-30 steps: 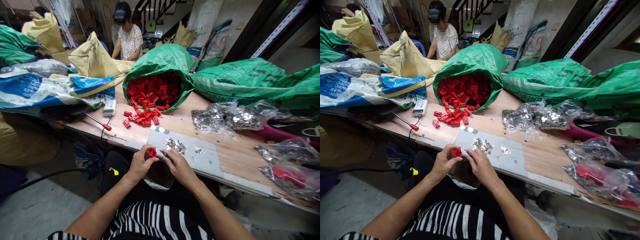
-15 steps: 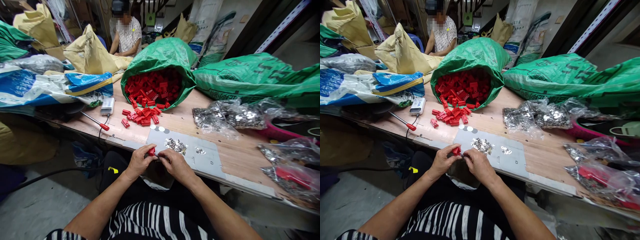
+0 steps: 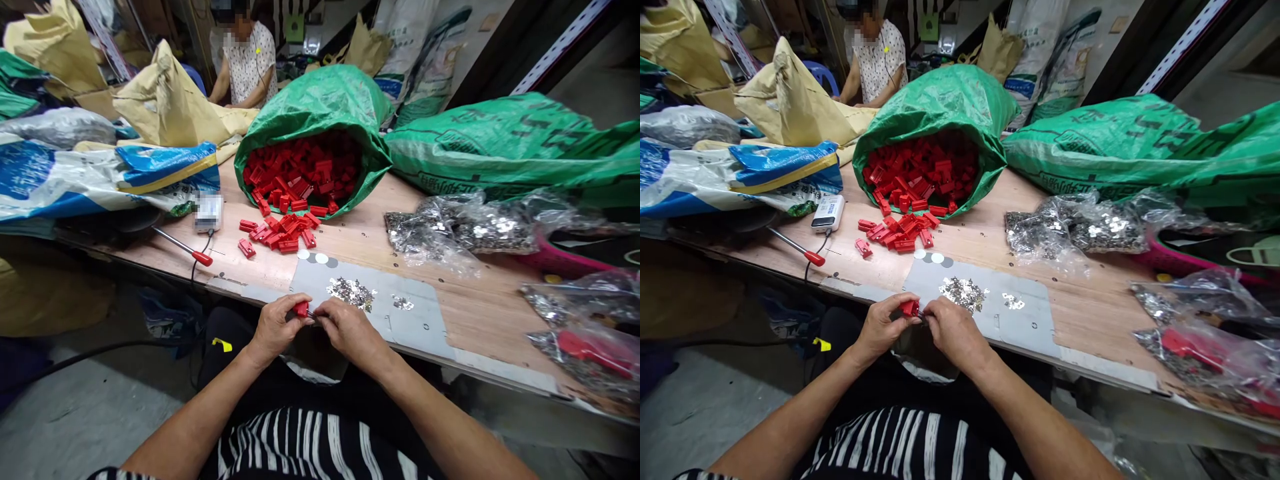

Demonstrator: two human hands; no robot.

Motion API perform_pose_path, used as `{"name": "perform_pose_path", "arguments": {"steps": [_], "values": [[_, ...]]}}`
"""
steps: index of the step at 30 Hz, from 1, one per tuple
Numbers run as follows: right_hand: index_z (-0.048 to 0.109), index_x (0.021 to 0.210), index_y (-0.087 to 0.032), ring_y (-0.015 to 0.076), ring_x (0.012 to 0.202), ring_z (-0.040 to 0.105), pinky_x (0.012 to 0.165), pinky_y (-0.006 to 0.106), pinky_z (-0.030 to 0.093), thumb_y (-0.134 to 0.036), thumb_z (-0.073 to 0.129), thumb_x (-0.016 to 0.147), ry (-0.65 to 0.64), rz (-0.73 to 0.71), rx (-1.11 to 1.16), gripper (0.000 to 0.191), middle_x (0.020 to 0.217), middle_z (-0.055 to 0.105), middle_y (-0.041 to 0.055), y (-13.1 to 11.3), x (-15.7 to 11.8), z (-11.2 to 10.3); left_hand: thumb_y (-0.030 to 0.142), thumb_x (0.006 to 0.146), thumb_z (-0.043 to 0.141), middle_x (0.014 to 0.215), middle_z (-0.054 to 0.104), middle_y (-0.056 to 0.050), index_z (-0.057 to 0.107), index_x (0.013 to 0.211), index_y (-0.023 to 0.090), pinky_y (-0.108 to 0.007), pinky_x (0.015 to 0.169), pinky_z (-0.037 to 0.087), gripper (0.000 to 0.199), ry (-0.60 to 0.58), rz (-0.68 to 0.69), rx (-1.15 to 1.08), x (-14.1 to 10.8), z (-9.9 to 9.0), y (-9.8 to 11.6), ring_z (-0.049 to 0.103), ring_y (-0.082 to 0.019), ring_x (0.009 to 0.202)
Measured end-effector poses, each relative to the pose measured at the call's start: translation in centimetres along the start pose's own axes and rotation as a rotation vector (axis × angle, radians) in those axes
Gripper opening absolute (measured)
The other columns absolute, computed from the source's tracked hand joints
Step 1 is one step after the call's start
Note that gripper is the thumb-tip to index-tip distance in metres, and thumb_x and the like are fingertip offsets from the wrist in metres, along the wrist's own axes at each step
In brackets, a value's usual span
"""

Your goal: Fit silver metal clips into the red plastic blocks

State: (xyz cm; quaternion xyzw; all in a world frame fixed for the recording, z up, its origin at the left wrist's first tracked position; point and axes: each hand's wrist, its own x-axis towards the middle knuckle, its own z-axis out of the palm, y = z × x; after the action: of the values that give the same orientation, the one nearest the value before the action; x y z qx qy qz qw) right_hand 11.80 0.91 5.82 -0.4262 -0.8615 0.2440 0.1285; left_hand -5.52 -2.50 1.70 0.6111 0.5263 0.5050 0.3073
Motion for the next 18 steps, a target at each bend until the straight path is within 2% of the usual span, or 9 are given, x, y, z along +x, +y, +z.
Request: {"name": "perform_pose_path", "arguments": {"steps": [5, 9, 14, 16, 18], "values": [[0.063, 0.090, -0.019, 0.0189, 0.082, 0.061, 0.073, 0.029, 0.044, -0.012, 0.049, 0.087, -0.004, 0.102, -0.100, 0.016, 0.088, 0.063, 0.0062, -1.2, 0.3, 0.2, 0.024, 0.070, 0.074, 0.099, 0.074, -0.004, 0.070, 0.104, 0.028, -0.035, 0.085, 0.050, 0.034, 0.016, -0.002, 0.031, -0.3, 0.4, -0.1, 0.067, -0.023, 0.091], [0.063, 0.092, -0.020, 0.0177, 0.083, 0.060, 0.075, 0.029, 0.044, -0.015, 0.050, 0.088, -0.003, 0.054, -0.021, 0.014, 0.089, 0.063, 0.0051, -0.6, 0.1, 0.2, 0.025, 0.072, 0.073, 0.098, 0.073, -0.004, 0.068, 0.105, 0.027, -0.034, 0.084, 0.049, 0.034, 0.022, 0.008, 0.035, -0.4, 0.4, 0.1, 0.066, -0.022, 0.090], [0.060, 0.105, -0.021, 0.0183, 0.090, 0.059, 0.081, 0.032, 0.045, -0.019, 0.046, 0.092, 0.083, -0.004, 0.133, 0.019, 0.097, 0.061, 0.0064, 0.3, -0.8, 0.1, 0.023, 0.070, 0.075, 0.092, 0.070, -0.002, 0.066, 0.100, 0.024, -0.030, 0.081, 0.048, 0.031, 0.049, -0.055, 0.001, -0.9, 0.2, 0.7, 0.064, -0.019, 0.083], [0.058, 0.104, -0.021, 0.0187, 0.092, 0.058, 0.082, 0.032, 0.044, -0.020, 0.043, 0.093, 0.108, -0.036, 0.203, 0.018, 0.099, 0.062, 0.0067, 0.4, -1.3, -0.1, 0.024, 0.068, 0.076, 0.090, 0.069, -0.002, 0.065, 0.095, 0.022, -0.029, 0.080, 0.048, 0.030, 0.079, -0.124, -0.082, -1.1, 0.2, 1.4, 0.063, -0.018, 0.082], [0.056, 0.104, -0.022, 0.0180, 0.090, 0.059, 0.081, 0.032, 0.045, -0.022, 0.041, 0.095, 0.096, -0.064, 0.294, 0.017, 0.096, 0.063, 0.0056, 0.4, -1.8, -0.4, 0.024, 0.068, 0.076, 0.090, 0.067, -0.001, 0.062, 0.095, 0.021, -0.027, 0.080, 0.048, 0.031, 0.120, -0.218, -0.282, -1.2, 0.4, 2.2, 0.063, -0.017, 0.084]]}}
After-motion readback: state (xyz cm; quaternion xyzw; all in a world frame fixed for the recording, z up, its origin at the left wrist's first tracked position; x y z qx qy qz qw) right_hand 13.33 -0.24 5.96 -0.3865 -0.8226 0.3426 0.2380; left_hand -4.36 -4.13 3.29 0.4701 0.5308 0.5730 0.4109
